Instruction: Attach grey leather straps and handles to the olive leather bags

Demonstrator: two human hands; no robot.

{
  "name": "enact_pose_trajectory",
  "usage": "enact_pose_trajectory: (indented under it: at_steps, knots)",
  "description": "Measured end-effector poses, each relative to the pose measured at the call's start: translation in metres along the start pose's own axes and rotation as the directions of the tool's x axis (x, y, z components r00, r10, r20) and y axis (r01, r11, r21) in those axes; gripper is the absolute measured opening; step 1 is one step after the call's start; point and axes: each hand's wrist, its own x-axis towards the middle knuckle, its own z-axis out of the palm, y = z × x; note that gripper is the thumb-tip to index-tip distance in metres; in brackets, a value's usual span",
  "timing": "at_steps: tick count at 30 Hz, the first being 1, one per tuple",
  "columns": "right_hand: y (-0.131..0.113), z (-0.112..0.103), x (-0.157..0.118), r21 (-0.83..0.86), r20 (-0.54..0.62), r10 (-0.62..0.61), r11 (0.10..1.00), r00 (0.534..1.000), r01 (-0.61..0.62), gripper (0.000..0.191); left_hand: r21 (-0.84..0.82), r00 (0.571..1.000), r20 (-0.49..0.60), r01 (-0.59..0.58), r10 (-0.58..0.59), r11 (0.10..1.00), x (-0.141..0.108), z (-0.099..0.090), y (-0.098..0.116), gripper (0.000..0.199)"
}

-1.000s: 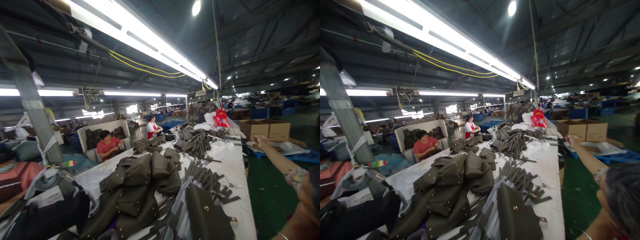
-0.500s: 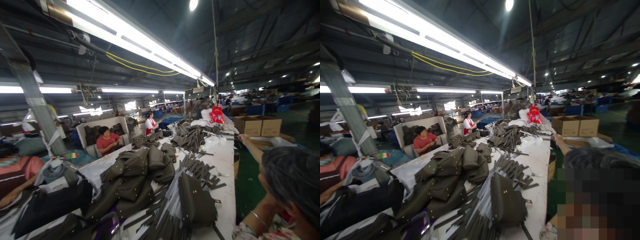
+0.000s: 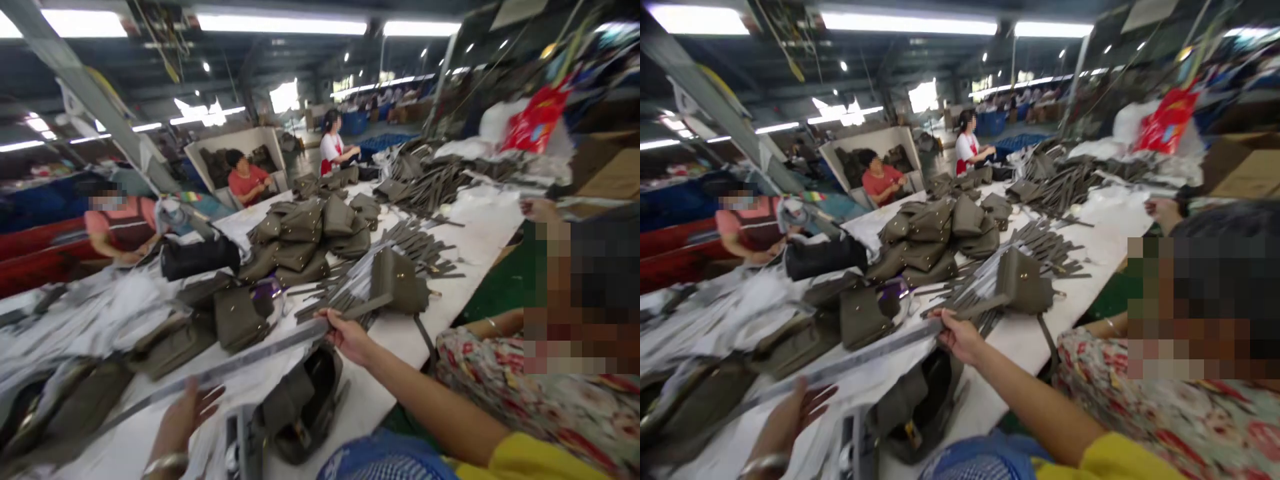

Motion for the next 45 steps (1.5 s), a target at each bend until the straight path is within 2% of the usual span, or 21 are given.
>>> enact_pose_trajectory:
  at_steps: [1,2,3,4,5,6,8,10,11,13,15,17,20,22,28,36,38,41,43,45]
  knots:
    - [0.001,0.002,-0.001,-0.016,0.002,0.015,1.000,1.000,-0.015,0.025,-0.119,0.993,0.041,0.113,-0.109,0.986,-0.010,0.000,0.001,0.060]
    - [0.003,0.005,-0.003,-0.028,0.007,0.030,0.999,1.000,-0.029,0.026,-0.258,0.969,0.080,0.247,-0.234,0.934,-0.015,-0.001,0.004,0.059]
    - [0.007,0.008,-0.006,-0.043,0.014,0.041,0.998,0.999,-0.041,0.028,-0.392,0.929,0.109,0.366,-0.353,0.844,-0.016,-0.003,0.011,0.055]
    - [0.011,0.012,-0.010,-0.062,0.022,0.054,0.997,0.998,-0.053,0.029,-0.503,0.890,0.120,0.437,-0.440,0.746,-0.012,-0.005,0.020,0.048]
    - [0.016,0.016,-0.015,-0.083,0.027,0.068,0.994,0.997,-0.066,0.030,-0.584,0.872,0.104,0.443,-0.479,0.680,-0.005,-0.007,0.030,0.042]
    - [0.021,0.020,-0.021,-0.103,0.029,0.081,0.992,0.996,-0.077,0.030,-0.632,0.879,0.054,0.397,-0.474,0.665,0.005,-0.008,0.041,0.038]
    - [0.030,0.030,-0.033,-0.135,0.038,0.097,0.987,0.995,-0.091,0.031,-0.699,0.951,-0.040,0.193,-0.308,0.688,0.025,-0.008,0.063,0.041]
    - [0.036,0.036,-0.045,-0.156,0.061,0.096,0.984,0.993,-0.086,0.034,-0.760,0.994,-0.005,0.065,-0.106,0.647,0.039,-0.006,0.078,0.040]
    - [0.037,0.037,-0.049,-0.169,0.069,0.096,0.982,0.993,-0.083,0.036,-0.782,0.999,0.039,0.042,-0.019,0.622,0.042,-0.004,0.081,0.037]
    - [0.036,0.033,-0.057,-0.221,0.044,0.085,0.973,0.995,-0.073,0.041,-0.810,0.988,0.128,0.051,0.090,0.584,0.042,0.000,0.082,0.034]
    - [0.032,0.024,-0.064,-0.312,-0.049,0.038,0.949,0.998,-0.051,0.042,-0.841,0.973,0.175,0.069,0.149,0.536,0.034,0.004,0.074,0.038]
    - [0.028,0.012,-0.073,-0.385,-0.150,-0.019,0.922,0.989,-0.041,0.042,-0.887,0.958,0.203,0.093,0.202,0.451,0.025,0.007,0.063,0.041]
    - [0.026,-0.002,-0.088,-0.349,-0.196,-0.041,0.937,0.980,-0.031,0.043,-0.933,0.928,0.239,0.138,0.285,0.332,0.014,0.010,0.047,0.041]
    - [0.027,-0.007,-0.099,-0.285,-0.201,-0.052,0.958,0.978,-0.008,0.042,-0.942,0.912,0.244,0.142,0.330,0.303,0.009,0.011,0.041,0.040]
    - [0.032,-0.013,-0.124,-0.218,-0.249,-0.094,0.975,0.964,0.039,0.030,-0.945,0.894,0.236,0.119,0.382,0.306,-0.002,0.013,0.041,0.038]
    - [0.034,-0.018,-0.138,-0.209,-0.269,-0.109,0.977,0.957,0.052,0.026,-0.929,0.906,0.219,0.079,0.362,0.362,-0.011,0.018,0.047,0.036]
    - [0.036,-0.021,-0.137,-0.222,-0.280,-0.117,0.974,0.953,0.054,0.026,-0.905,0.940,0.146,0.001,0.307,0.426,-0.015,0.020,0.049,0.029]
    - [0.040,-0.028,-0.136,-0.214,-0.293,-0.127,0.975,0.947,0.065,0.022,-0.771,0.985,-0.056,-0.148,0.165,0.619,-0.022,0.024,0.051,0.029]
    - [0.043,-0.031,-0.135,-0.185,-0.293,-0.111,0.981,0.950,0.058,0.019,-0.651,0.976,-0.182,-0.213,0.122,0.729,-0.027,0.028,0.053,0.037]
    - [0.046,-0.033,-0.136,-0.174,-0.283,-0.086,0.984,0.955,0.037,0.020,-0.579,0.957,-0.267,-0.250,0.110,0.776,-0.032,0.033,0.055,0.041]
